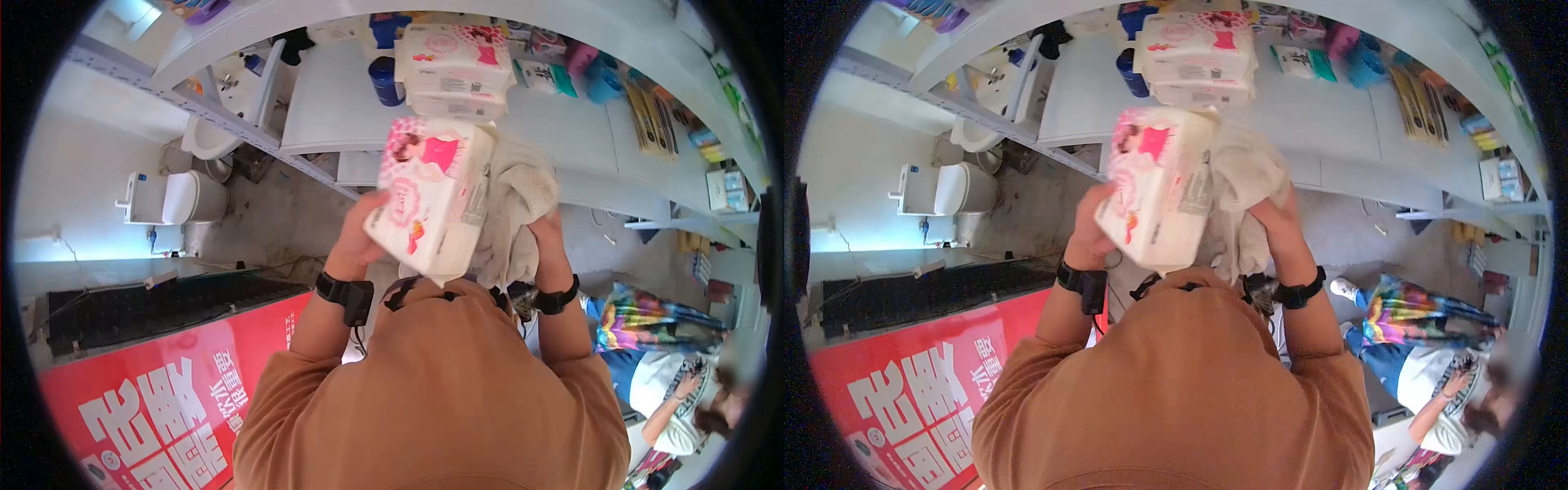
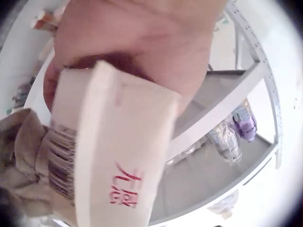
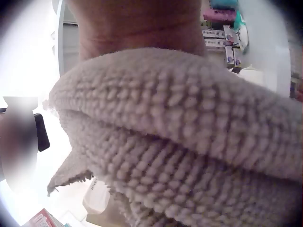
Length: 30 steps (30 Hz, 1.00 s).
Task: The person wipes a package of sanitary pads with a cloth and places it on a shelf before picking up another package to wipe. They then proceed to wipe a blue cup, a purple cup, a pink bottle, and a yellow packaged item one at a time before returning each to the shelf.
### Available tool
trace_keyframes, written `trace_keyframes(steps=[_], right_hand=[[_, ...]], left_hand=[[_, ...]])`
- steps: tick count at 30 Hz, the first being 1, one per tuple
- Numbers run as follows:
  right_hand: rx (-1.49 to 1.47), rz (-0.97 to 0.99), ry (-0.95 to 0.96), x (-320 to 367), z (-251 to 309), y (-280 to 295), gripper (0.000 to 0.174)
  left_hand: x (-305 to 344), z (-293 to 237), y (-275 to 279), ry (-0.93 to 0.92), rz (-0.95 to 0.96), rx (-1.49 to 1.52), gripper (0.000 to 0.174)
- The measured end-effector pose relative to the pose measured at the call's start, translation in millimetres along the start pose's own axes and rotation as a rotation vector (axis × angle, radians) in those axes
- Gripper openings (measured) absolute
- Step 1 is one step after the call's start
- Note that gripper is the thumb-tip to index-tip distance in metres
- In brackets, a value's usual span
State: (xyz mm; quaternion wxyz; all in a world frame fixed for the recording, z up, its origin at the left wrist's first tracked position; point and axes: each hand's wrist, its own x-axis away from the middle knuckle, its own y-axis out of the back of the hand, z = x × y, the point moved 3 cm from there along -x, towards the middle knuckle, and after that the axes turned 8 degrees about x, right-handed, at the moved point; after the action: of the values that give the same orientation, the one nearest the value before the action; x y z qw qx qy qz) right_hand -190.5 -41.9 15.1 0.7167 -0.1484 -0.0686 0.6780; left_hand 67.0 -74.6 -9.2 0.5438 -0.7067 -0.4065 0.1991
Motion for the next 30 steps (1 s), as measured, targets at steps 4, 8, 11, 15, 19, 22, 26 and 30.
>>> trace_keyframes(steps=[4,8,11,15,19,22,26,30], right_hand=[[-0.031,0.02,-0.115,3,-9,-3,0.064],[0.208,0.277,-0.133,4,-27,-10,0.068],[0.256,0.409,-0.132,1,-29,-28,0.067],[0.256,0.553,-0.125,1,-29,-52,0.065],[0.252,0.597,-0.165,-5,-42,-50,0.065],[0.26,0.458,-0.216,-7,-43,-50,0.066],[0.314,0.244,-0.134,1,-38,-43,0.065],[0.454,-0.007,-0.104,20,-32,-50,0.061]], left_hand=[[3,2,4,-0.061,-0.277,-0.467,0.06],[20,3,23,-0.058,-0.279,-0.652,0.078],[35,-4,20,-0.023,-0.261,-0.788,0.085],[46,-4,11,0.101,-0.233,-0.717,0.091],[44,-26,32,0.068,-0.304,-0.734,0.096],[19,-86,39,-0.322,-0.312,-1.286,0.101],[-43,-176,36,-0.308,-0.57,-2.221,0.109],[-128,-248,68,-0.302,-0.608,-2.572,0.106]])
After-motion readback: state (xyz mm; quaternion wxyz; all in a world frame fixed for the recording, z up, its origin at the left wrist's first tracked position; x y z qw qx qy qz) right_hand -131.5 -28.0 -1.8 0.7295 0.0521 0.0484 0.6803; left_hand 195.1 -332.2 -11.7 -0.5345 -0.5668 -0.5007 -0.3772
